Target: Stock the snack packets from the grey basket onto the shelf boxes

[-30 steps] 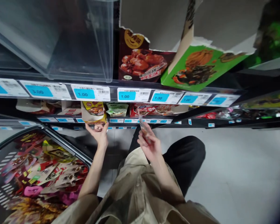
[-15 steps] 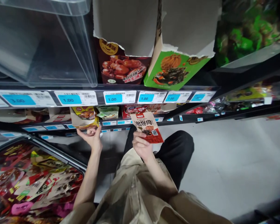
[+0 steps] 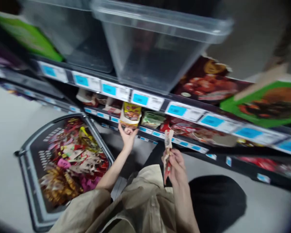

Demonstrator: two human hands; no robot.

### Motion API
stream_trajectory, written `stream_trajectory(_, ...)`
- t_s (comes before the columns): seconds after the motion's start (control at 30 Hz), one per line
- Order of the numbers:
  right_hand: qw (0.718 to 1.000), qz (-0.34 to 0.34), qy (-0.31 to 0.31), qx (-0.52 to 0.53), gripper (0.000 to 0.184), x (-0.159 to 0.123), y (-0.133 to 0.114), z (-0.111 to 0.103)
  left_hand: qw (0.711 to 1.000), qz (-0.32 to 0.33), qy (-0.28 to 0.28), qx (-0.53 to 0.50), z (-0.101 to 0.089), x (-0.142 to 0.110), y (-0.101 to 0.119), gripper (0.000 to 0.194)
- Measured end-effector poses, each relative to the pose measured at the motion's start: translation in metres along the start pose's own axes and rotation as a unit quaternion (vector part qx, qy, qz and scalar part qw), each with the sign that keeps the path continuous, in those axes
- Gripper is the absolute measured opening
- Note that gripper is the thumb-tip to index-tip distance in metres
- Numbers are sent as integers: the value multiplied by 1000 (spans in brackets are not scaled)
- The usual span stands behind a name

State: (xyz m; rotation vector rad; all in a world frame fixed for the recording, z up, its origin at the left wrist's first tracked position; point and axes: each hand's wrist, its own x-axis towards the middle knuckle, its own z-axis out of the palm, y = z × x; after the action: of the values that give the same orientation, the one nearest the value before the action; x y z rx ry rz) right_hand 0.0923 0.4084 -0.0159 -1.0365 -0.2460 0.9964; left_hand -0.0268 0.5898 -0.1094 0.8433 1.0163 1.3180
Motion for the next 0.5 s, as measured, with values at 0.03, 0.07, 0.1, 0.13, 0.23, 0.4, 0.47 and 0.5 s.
stream_trajectory(0.03, 999, -7, 7, -37, 45, -1, 2, 4, 1000, -4, -2, -8, 1, 0, 0, 132)
stream_trajectory(0.07, 998, -8, 5, -64, 55, -1, 3, 9, 1000, -8, -3, -13, 1, 0, 0, 132)
stream_trajectory(0.1, 997, -6, -7, -81, 67, -2, 4, 15, 1000, -11, -4, -16, 2, 0, 0, 132)
stream_trajectory(0.13, 996, -4, -24, -91, 78, -3, 5, 22, 1000, -14, -3, -19, 2, 0, 1, 131)
stream_trajectory(0.23, 990, -12, -76, -120, 97, -4, 4, 43, 999, -19, -5, -26, 3, -3, 3, 127)
stream_trajectory(0.4, 977, -37, -117, -175, 76, 12, 1, 62, 999, -28, 0, -45, 6, -5, 3, 127)
stream_trajectory(0.47, 974, -58, -113, -190, 61, 20, 0, 67, 998, -30, 6, -53, 7, -4, 0, 125)
stream_trajectory(0.5, 971, -70, -107, -200, 56, 24, -1, 70, 998, -32, 8, -59, 6, -4, -1, 123)
